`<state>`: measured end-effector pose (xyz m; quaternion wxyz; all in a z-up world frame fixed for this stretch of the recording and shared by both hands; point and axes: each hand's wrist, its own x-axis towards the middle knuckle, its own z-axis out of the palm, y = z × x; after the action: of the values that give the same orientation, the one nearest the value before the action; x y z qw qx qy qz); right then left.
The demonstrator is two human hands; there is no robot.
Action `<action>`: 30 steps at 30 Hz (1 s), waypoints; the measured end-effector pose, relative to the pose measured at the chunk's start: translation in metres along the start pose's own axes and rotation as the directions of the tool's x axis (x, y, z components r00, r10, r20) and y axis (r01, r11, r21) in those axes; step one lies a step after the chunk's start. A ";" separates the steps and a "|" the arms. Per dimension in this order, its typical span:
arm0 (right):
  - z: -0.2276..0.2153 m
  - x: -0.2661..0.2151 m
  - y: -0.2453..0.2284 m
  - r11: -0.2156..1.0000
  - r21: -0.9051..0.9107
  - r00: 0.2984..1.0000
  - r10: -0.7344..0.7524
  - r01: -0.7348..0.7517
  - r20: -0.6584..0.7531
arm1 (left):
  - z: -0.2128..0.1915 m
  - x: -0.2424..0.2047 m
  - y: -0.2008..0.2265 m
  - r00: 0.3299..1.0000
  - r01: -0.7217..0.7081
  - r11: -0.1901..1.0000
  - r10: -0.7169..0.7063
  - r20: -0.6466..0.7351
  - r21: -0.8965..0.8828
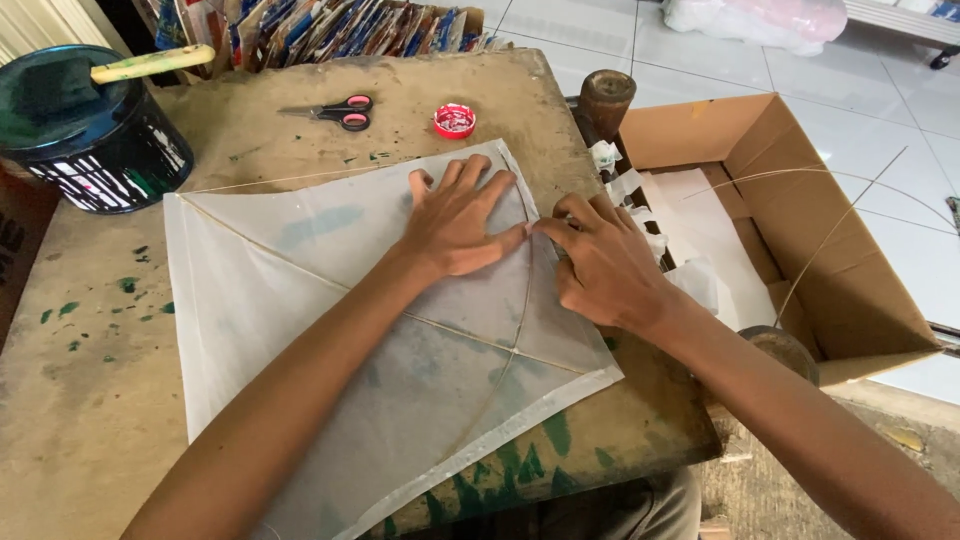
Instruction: Assembling a kite by applying glue to the frame and folding the plastic covering over the edges.
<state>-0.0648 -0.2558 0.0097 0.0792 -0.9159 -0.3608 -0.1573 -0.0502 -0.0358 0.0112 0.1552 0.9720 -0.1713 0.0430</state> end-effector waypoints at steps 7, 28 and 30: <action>-0.002 0.003 -0.004 0.999 -0.010 0.999 0.036 -0.036 0.005 | -0.003 -0.002 0.002 1.000 0.007 1.000 -0.007 0.017 0.007; -0.001 0.006 -0.001 0.990 0.116 0.997 0.079 -0.079 0.010 | -0.005 -0.002 0.002 0.999 0.018 1.000 -0.017 0.041 -0.016; -0.001 0.006 -0.001 0.990 0.118 0.997 0.080 -0.081 0.010 | -0.005 -0.001 0.002 0.999 0.017 1.000 -0.017 0.038 -0.016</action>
<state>-0.0621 -0.2514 0.0122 0.1387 -0.9238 -0.3325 -0.1299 -0.0524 -0.0354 0.0167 0.1601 0.9727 -0.1663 0.0217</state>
